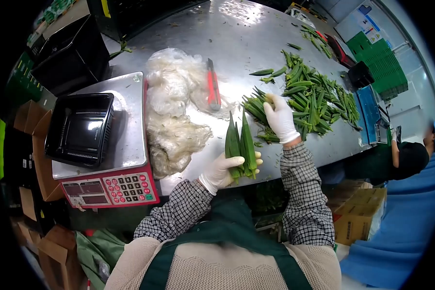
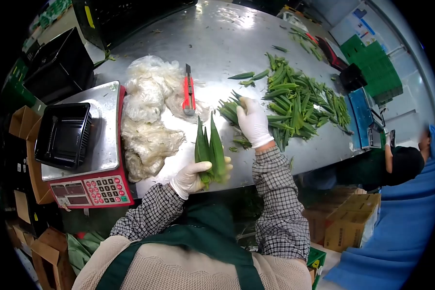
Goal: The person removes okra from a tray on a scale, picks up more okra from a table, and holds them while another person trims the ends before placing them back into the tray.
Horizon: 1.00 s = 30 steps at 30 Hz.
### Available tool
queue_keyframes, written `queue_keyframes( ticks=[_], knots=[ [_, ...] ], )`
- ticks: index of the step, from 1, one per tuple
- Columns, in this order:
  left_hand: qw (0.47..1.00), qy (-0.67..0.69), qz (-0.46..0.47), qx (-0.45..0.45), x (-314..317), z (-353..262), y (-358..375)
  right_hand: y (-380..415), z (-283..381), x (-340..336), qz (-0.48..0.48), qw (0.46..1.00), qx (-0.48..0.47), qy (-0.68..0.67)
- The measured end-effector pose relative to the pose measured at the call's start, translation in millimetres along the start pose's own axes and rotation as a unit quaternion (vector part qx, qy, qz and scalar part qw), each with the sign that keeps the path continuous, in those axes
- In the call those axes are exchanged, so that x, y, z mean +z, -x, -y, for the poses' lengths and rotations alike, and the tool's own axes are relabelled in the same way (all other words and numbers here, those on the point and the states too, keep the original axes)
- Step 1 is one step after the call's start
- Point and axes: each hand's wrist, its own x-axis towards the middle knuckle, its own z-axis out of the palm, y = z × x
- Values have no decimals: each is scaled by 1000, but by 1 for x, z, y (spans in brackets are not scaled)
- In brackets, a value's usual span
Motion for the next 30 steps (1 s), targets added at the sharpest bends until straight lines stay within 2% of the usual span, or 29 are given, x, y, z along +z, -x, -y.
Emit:
queue_keyframes(
  ticks=[2,6,11,18,21,25,28,30],
  knots=[
    [1000,-6,6,2,-2,0,-2,6,-11,6,39,981,8,188],
    [1000,-15,-7,19,-1,0,-1,10,-14,10,99,977,40,184],
    [999,0,-36,26,-1,1,-2,11,1,2,126,969,23,213],
    [997,-14,-61,47,-11,2,-3,11,8,0,207,964,106,127],
    [997,-16,-64,47,-12,4,-4,-1,13,-2,259,947,133,136],
    [996,-30,-65,58,-9,2,-3,0,14,8,221,963,115,105],
    [995,-35,-70,63,-7,1,-2,-4,0,5,240,961,135,23],
    [995,-36,-70,62,-6,1,-2,-3,-9,-4,216,960,164,-71]
  ],
)
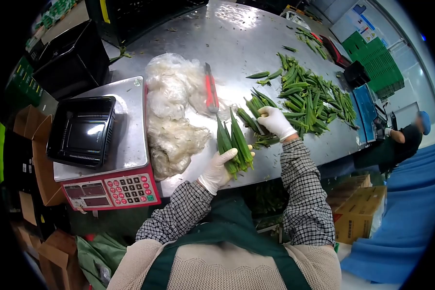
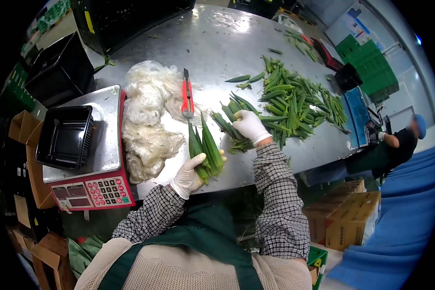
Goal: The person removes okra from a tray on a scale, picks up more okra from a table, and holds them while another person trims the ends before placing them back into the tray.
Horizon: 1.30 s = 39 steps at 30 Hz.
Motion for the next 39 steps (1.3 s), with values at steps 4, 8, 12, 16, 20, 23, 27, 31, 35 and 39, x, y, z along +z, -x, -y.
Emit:
queue_keyframes(
  ticks=[4,8,12,16,20,23,27,31,35,39],
  knots=[
    [1000,6,3,-9,-4,2,0,24,4,-25,-79,981,-64,-164],
    [1000,14,10,-19,-1,0,0,61,31,-6,-73,940,-220,-251],
    [999,25,19,-28,-6,2,-1,74,25,22,-55,903,-292,-311],
    [998,41,22,-35,-5,2,-1,78,20,40,-59,871,-286,-396],
    [999,22,25,-21,4,-1,2,83,31,42,-142,909,-336,-201],
    [1000,7,14,7,4,1,3,93,48,40,-132,914,-383,-16],
    [1000,10,-1,-12,2,0,2,74,39,22,-227,915,-331,-53],
    [999,41,-2,-17,6,-1,0,33,11,27,-209,965,-157,32],
    [998,53,-11,-18,2,-1,0,7,12,37,-132,974,-102,154],
    [999,43,-12,-3,3,-2,1,0,13,18,-109,988,-52,-97]
  ],
)
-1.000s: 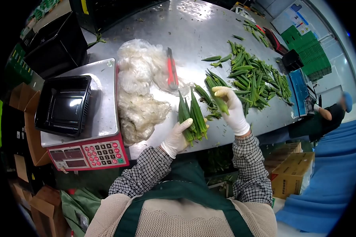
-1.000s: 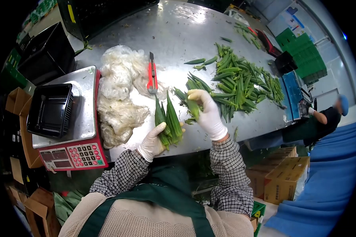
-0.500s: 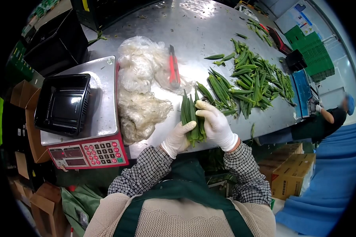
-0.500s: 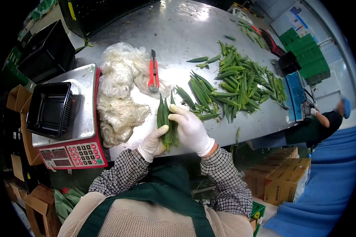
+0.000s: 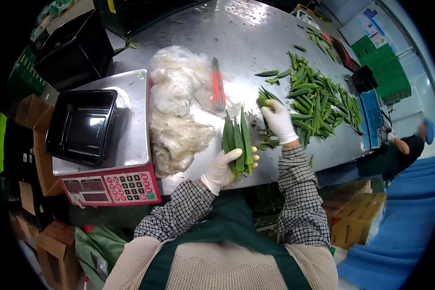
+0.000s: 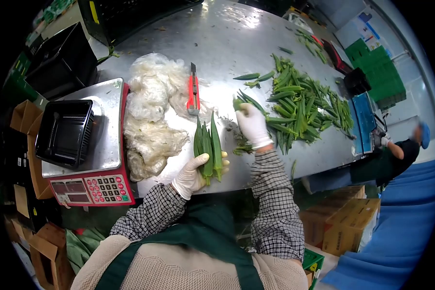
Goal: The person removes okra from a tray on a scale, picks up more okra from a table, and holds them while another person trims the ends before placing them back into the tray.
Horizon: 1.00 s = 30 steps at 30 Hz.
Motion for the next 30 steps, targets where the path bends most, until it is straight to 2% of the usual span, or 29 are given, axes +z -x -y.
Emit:
queue_keyframes(
  ticks=[2,5,9,11,14,17,18,19,21,22,25,27,28,30],
  knots=[
    [1000,-2,4,-1,1,0,1,4,5,-23,40,970,69,-231],
    [1000,-7,8,-3,2,1,0,22,11,-35,58,899,59,-430],
    [1000,-11,8,-1,1,0,1,36,6,-35,54,869,44,-489],
    [1000,-8,16,-1,-3,1,1,39,-3,-35,47,867,33,-494],
    [1000,-3,22,-6,-8,1,0,51,5,-31,26,897,0,-442],
    [999,-10,31,-17,-1,0,2,77,36,-11,24,934,-166,-315],
    [999,-14,35,-22,2,0,3,87,50,-11,61,952,-213,-210],
    [999,-11,37,-20,1,1,4,96,59,-10,95,956,-256,-103],
    [999,-6,44,-16,0,3,5,106,61,0,100,942,-320,32],
    [998,-9,62,-26,-3,4,4,107,62,0,100,934,-341,39],
    [998,-8,60,-19,-7,5,4,109,61,-1,125,951,-262,-105],
    [997,-5,72,-24,-6,3,3,96,64,-8,106,955,-227,-159],
    [997,-2,76,-27,-6,2,3,85,57,-12,88,967,-142,-190],
    [994,16,106,-24,-7,2,1,47,34,-16,-20,991,-106,-82]
  ],
)
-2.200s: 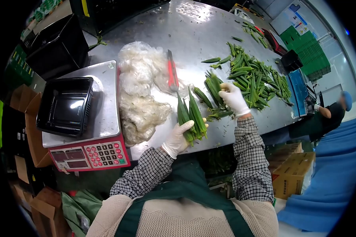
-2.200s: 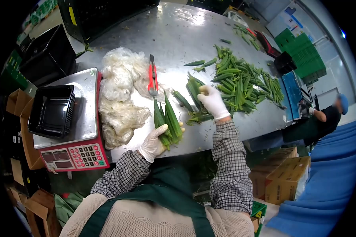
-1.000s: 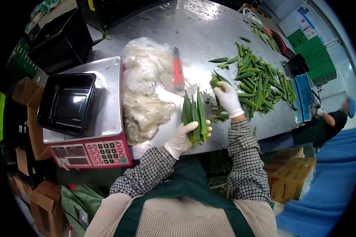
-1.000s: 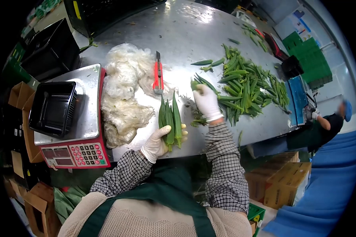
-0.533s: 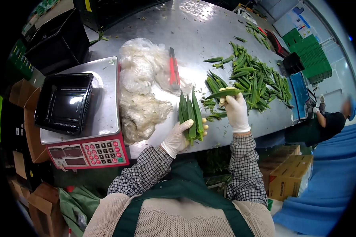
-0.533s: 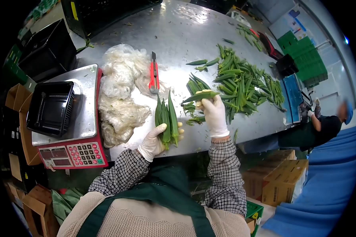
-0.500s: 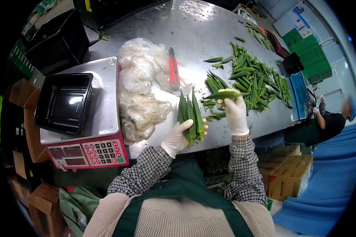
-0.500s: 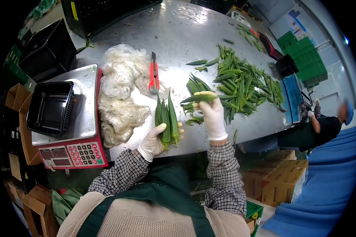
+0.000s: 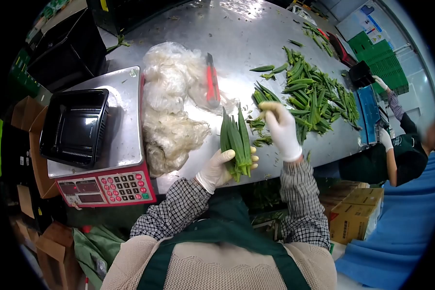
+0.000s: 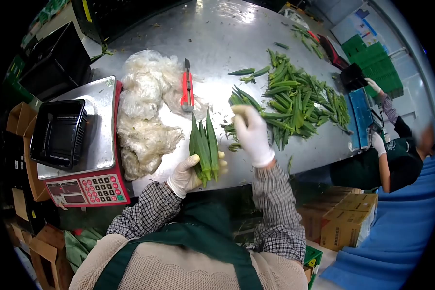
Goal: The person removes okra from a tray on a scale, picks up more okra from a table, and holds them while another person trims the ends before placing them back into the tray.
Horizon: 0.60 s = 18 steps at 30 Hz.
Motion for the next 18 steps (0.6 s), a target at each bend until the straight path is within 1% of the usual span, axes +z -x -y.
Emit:
queue_keyframes(
  ticks=[1,2,4,5,8,11,12,13,15,17,18],
  knots=[
    [1000,7,17,2,0,0,-1,-15,-17,1,-43,995,-32,85],
    [1000,7,22,-2,0,-1,-2,-27,-30,0,-43,981,-38,184],
    [999,6,30,-9,2,-1,-1,-47,-44,8,10,939,2,345],
    [999,6,30,-11,2,0,-1,-54,-48,11,37,906,22,422],
    [999,7,34,-14,2,-1,-2,-67,-53,21,91,861,77,495],
    [999,-1,37,-19,1,0,-1,-71,-41,14,111,874,117,459],
    [999,-15,38,-22,-2,0,-1,-68,-22,5,111,876,111,457],
    [999,-29,39,-25,-3,1,1,-60,-19,-3,48,896,64,437],
    [997,-54,41,-20,-2,0,0,-41,4,-26,-25,951,-10,307],
    [997,-65,37,-20,0,0,-1,-19,23,-41,-95,977,-48,184],
    [997,-63,32,-22,0,0,-1,-7,26,-45,-105,987,-45,117]
  ],
)
